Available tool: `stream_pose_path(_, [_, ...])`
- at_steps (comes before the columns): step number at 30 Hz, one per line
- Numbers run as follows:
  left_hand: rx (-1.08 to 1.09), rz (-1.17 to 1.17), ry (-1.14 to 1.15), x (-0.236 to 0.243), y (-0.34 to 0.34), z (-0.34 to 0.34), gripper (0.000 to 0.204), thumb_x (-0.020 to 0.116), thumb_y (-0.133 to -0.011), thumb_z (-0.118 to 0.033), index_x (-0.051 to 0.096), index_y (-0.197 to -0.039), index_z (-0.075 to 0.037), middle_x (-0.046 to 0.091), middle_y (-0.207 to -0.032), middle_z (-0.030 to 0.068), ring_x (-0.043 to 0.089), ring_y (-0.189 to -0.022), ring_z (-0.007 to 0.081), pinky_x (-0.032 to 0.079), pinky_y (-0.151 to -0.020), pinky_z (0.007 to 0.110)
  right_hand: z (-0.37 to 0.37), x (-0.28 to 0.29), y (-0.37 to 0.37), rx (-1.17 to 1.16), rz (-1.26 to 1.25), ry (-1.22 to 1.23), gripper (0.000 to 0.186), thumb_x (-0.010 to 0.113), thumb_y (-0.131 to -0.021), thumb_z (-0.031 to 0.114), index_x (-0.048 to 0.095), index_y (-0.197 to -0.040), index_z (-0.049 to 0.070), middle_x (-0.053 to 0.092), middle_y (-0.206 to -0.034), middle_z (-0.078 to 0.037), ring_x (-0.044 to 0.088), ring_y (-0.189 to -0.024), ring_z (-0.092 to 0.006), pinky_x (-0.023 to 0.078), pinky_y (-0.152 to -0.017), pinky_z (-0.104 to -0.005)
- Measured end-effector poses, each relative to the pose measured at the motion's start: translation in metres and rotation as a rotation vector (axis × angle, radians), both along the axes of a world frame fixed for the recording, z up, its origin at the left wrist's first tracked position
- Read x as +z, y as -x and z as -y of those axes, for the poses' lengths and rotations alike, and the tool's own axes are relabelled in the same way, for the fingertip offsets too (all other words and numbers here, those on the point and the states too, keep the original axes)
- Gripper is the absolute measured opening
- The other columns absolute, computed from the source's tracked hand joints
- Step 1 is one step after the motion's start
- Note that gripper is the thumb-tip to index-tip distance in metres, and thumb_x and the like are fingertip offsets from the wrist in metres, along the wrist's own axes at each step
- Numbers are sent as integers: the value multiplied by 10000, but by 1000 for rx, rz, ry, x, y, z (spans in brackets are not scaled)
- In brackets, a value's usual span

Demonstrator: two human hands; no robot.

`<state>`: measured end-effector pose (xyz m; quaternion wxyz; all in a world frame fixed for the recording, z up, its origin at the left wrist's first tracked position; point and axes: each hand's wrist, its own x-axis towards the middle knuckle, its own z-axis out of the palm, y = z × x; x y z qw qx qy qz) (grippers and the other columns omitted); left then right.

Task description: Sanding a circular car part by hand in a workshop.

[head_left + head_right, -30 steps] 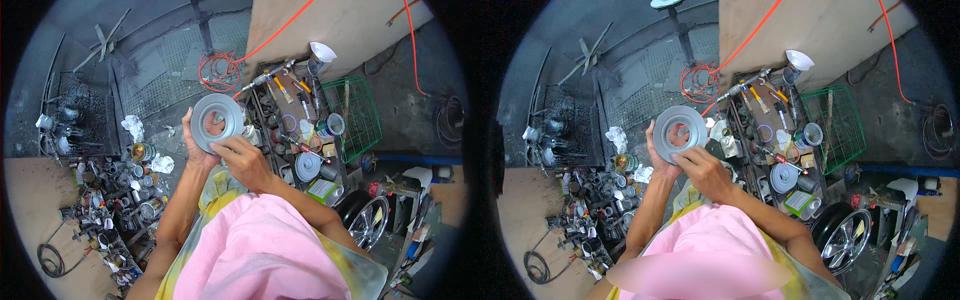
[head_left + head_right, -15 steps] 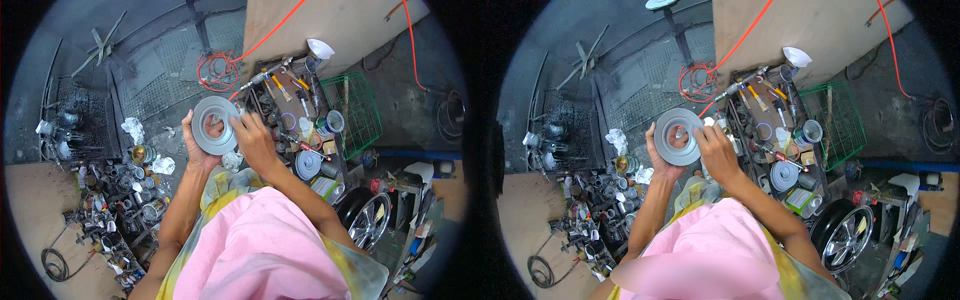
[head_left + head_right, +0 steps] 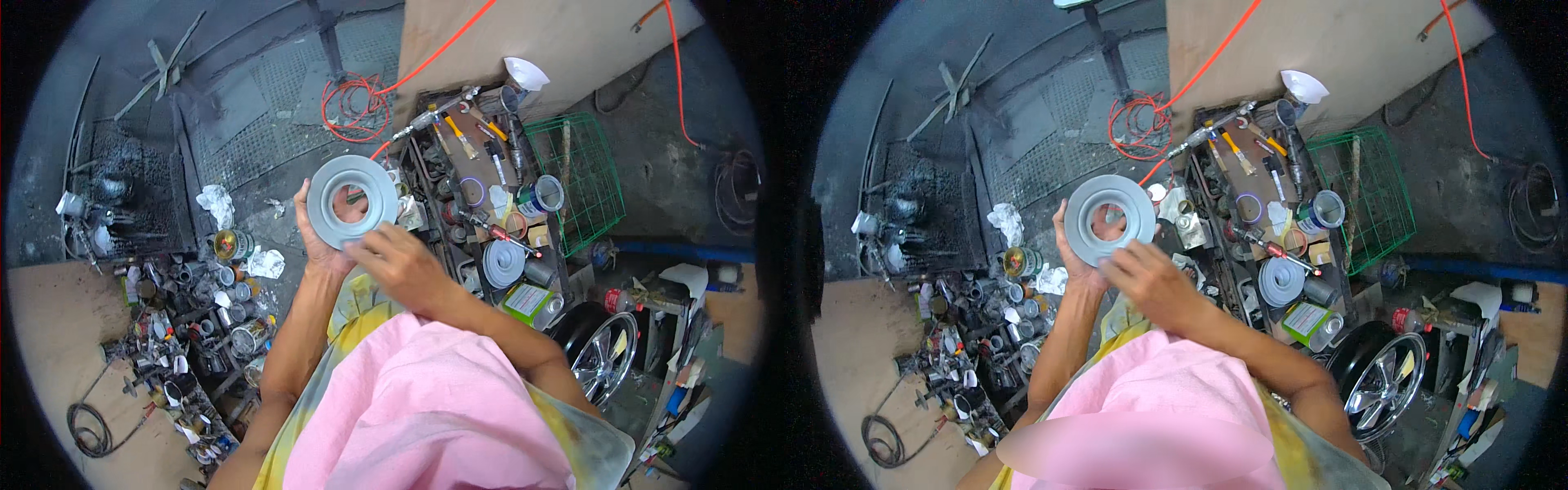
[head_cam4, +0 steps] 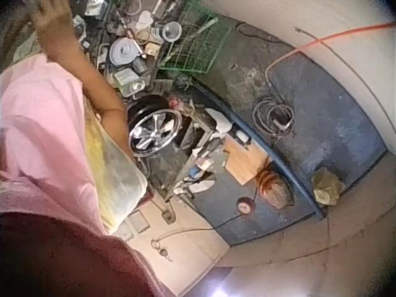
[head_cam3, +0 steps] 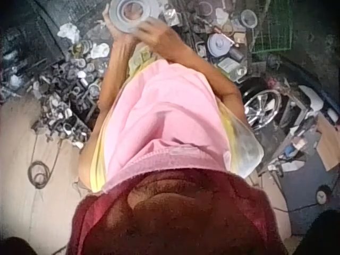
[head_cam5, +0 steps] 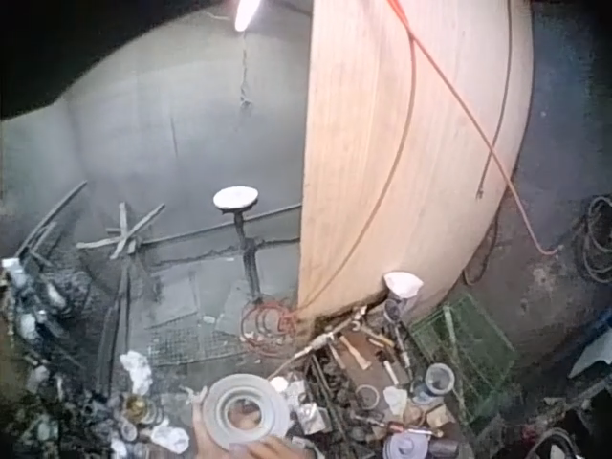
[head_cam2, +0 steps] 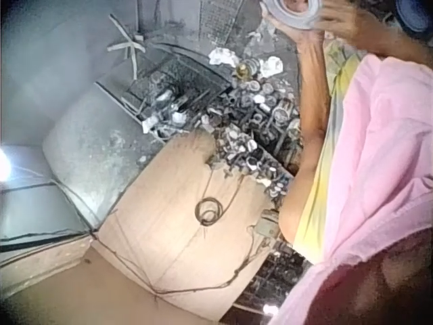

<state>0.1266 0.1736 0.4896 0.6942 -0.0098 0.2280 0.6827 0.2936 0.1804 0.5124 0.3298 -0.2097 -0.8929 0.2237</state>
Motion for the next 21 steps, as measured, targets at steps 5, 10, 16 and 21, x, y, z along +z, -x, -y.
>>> stream_pose_path(5, [13,98,-55,4,2,2,797,589,-977,-699,628,-1451,-60,612,-1501,175,555,-1382,484,430,-1192,714,-55,5,-47,-214,219,-114,354,687,-887,33,730,-1238,14,660,-1033,-129,665,-988,-333,545,-819,-422])
stream_pose_path(10, [-20,137,-72,2,10,0,782,597,-981,-676,644,-1448,-51,617,-1500,189,532,-1418,459,424,-1228,639,-71,23,-52,-452,-153,319,291,682,-970,7,747,-1253,3,691,-977,-112,669,-820,-237,527,-712,-376])
stream_pose_path(16, [-103,146,-121,5,13,-3,788,582,-1003,-659,642,-1447,-10,672,-1406,222,567,-1392,436,477,-1205,585,-50,-11,-49,-324,-358,980,230,745,-1043,84,774,-1248,-17,771,-1039,-18,680,-871,-63,565,-792,-257])
stream_pose_path(21, [-203,-155,63,12,22,-9,735,514,-1089,-623,639,-1440,10,723,-1305,241,706,-1240,377,619,-1068,528,-43,-9,-48,-315,-552,1118,323,820,-970,20,739,-1273,-59,779,-1146,-82,714,-1034,-108,581,-936,-268])
